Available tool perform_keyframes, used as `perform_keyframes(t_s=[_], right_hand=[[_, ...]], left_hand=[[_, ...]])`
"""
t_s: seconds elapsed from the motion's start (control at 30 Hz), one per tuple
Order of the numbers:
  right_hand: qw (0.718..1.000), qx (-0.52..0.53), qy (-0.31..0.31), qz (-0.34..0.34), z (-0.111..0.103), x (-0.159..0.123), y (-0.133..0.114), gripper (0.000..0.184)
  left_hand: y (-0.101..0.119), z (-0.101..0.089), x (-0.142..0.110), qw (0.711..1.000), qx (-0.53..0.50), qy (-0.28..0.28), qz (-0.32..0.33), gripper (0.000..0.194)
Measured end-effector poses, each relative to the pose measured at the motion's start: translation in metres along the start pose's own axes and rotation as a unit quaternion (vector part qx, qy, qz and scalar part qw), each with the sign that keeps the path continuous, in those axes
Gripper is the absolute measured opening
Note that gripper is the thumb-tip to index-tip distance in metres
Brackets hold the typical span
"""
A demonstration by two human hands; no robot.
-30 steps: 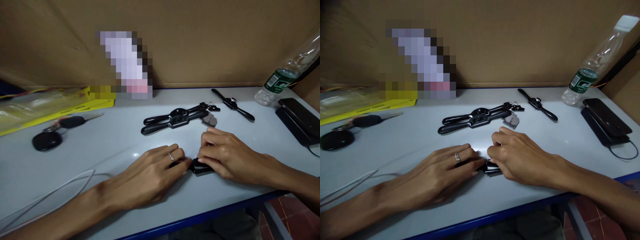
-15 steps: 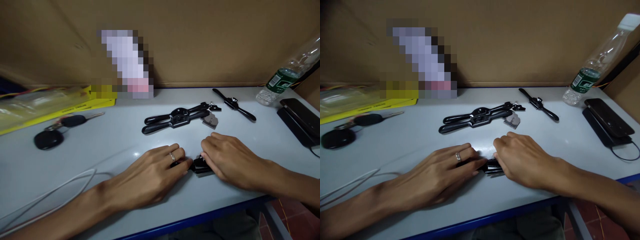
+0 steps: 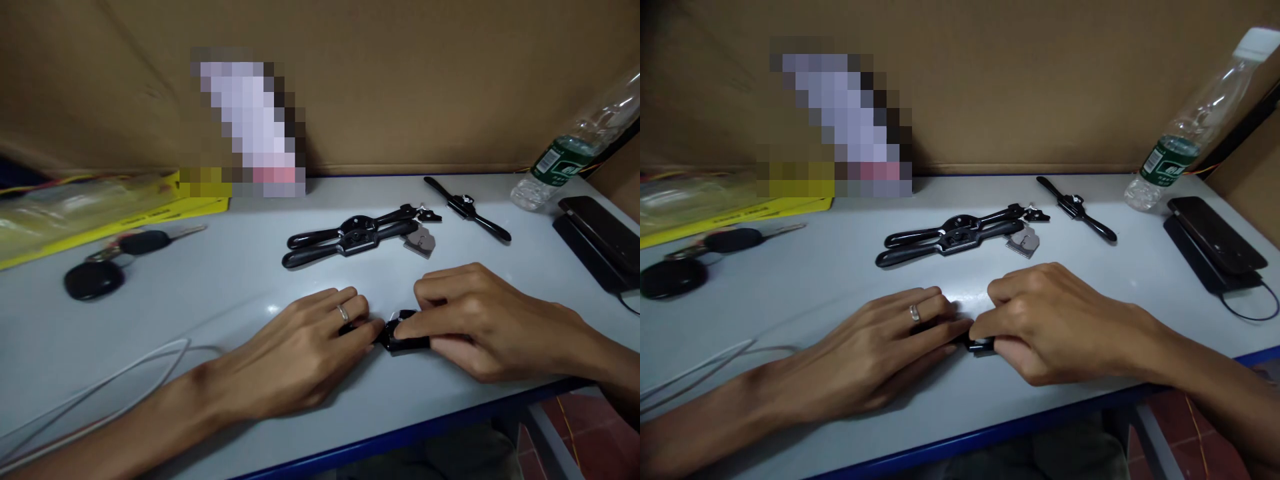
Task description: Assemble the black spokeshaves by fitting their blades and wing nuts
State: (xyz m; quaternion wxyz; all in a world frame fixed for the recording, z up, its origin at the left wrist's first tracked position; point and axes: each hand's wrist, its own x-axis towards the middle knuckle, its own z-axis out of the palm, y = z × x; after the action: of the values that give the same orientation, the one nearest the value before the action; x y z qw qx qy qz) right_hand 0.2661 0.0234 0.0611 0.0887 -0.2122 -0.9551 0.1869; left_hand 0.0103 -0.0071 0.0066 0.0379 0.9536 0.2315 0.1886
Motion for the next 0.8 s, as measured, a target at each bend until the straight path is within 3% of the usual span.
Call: perform_keyframes(t_s=[0.17, 0.37, 0.5, 0.8], right_hand=[[0.991, -0.118, -0.042, 0.041, 0.0032, 0.0034, -0.0021, 0.023], [0.993, -0.096, -0.066, 0.003, 0.0040, 0.0028, -0.0052, 0.019], [0.988, -0.150, -0.044, 0.017, 0.0043, 0.0022, -0.0074, 0.019], [0.990, -0.132, -0.049, 0.025, 0.0047, 0.0037, -0.0082, 0.017]], left_hand=[[-0.0014, 0.0019, -0.0008, 1.000, 0.001, 0.003, 0.000, 0.020], [-0.0006, 0.0005, 0.0008, 1.000, -0.006, 0.001, 0.002, 0.021], [-0.0002, -0.0003, 0.0008, 1.000, 0.002, 0.006, 0.001, 0.021], [0.0000, -0.0021, 0.0023, 1.000, 0.002, 0.007, 0.003, 0.020]])
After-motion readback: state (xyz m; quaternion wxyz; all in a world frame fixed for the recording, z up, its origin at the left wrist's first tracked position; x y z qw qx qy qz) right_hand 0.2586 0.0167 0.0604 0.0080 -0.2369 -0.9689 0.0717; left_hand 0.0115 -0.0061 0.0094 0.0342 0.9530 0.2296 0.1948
